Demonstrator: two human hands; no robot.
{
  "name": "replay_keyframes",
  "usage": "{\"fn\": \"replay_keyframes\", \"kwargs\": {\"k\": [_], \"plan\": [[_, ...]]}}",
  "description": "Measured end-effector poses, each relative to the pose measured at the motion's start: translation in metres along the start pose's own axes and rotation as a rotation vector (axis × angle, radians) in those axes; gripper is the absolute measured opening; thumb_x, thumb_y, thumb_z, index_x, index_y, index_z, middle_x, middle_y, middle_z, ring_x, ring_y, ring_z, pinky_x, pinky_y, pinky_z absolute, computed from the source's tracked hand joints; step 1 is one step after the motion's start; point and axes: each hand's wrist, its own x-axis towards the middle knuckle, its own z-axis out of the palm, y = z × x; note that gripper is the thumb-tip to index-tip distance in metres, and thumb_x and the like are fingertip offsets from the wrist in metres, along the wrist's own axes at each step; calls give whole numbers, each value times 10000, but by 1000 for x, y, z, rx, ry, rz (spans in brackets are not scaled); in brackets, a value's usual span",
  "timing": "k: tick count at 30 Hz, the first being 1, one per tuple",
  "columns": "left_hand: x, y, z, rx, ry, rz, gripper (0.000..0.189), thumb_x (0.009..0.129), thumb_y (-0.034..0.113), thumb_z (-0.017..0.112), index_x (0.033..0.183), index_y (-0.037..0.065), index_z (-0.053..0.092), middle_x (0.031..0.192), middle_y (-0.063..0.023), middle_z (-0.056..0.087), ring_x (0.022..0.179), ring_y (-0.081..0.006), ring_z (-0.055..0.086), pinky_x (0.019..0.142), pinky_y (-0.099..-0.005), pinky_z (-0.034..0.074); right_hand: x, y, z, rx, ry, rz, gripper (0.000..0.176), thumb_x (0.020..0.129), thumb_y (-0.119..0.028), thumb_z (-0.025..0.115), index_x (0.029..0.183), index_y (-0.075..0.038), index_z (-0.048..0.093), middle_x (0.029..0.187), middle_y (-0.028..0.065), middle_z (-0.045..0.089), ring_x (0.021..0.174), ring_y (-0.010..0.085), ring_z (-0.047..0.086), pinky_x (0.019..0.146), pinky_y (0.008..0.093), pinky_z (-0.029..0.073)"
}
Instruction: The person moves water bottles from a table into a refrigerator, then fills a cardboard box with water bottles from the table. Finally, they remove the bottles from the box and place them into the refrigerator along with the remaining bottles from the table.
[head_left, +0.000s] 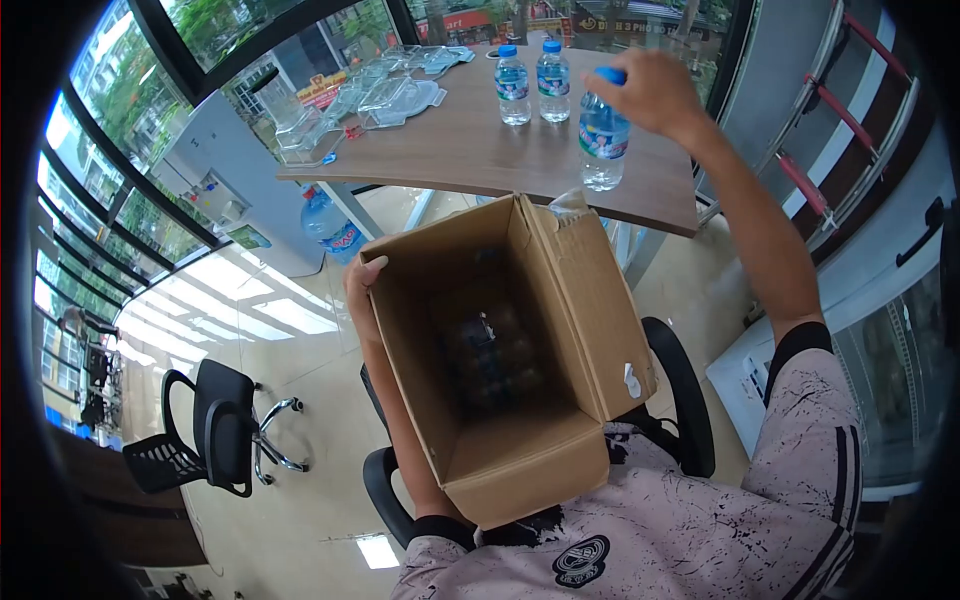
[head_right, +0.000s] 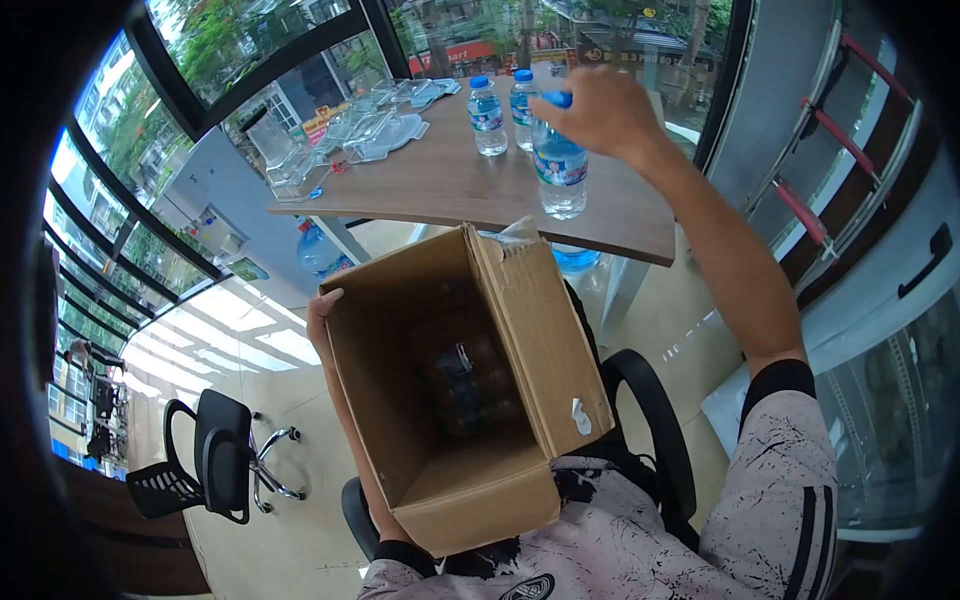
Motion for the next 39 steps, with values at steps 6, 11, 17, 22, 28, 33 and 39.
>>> {"fn": "replay_keyframes", "kwargs": {"k": [6,11,17,22,28,33,39], "plan": [[-4,4,-12,30,51,27,457,770,269,433,995,-94,597,924,-199,639,857,-253,601,796,-326,474,28,-3,90,119,-37,-59,561,776,-544,586,552,-29,594,572,177,573,561,346,577,561,445,456],[-19,16,-20,53,163,53,462,758,262,440,1003,-103,581,941,-213,630,867,-271,601,817,-336,475,64,-36,123,150,-181,-29,536,770,-529,598,656,-9,662,678,199,643,674,340,648,619,431,523],[-42,30,-43,10,214,100,457,742,243,459,1001,-114,578,940,-225,625,873,-280,604,822,-340,474,94,-60,154,144,-155,-89,562,784,-548,580,703,-1,676,709,220,647,697,347,651,626,443,519],[-70,49,-57,147,284,195,390,723,188,505,968,-93,622,890,-160,651,818,-205,609,782,-293,472,114,-43,177,-6,-121,-110,608,804,-559,554,622,17,633,666,239,614,653,376,619,588,481,454],[-91,54,-75,157,431,303,164,756,105,561,821,-22,643,746,-14,588,682,-76,509,645,-223,424,123,-38,168,-72,139,-247,533,769,-485,661,976,1,586,790,209,651,706,377,629,652,467,485],[-94,52,-89,237,439,342,140,771,124,558,735,-8,589,698,-3,551,643,-65,484,610,-227,401,72,-181,22,499,130,-364,334,768,-323,716,883,-46,567,587,103,523,513,251,534,512,379,414],[-90,55,-86,219,461,265,148,775,134,562,738,-6,593,657,17,507,631,-61,463,592,-216,368,-34,-291,-5,643,-686,-1089,186,725,-203,619,647,-34,609,632,170,595,635,351,611,595,433,488]]}}
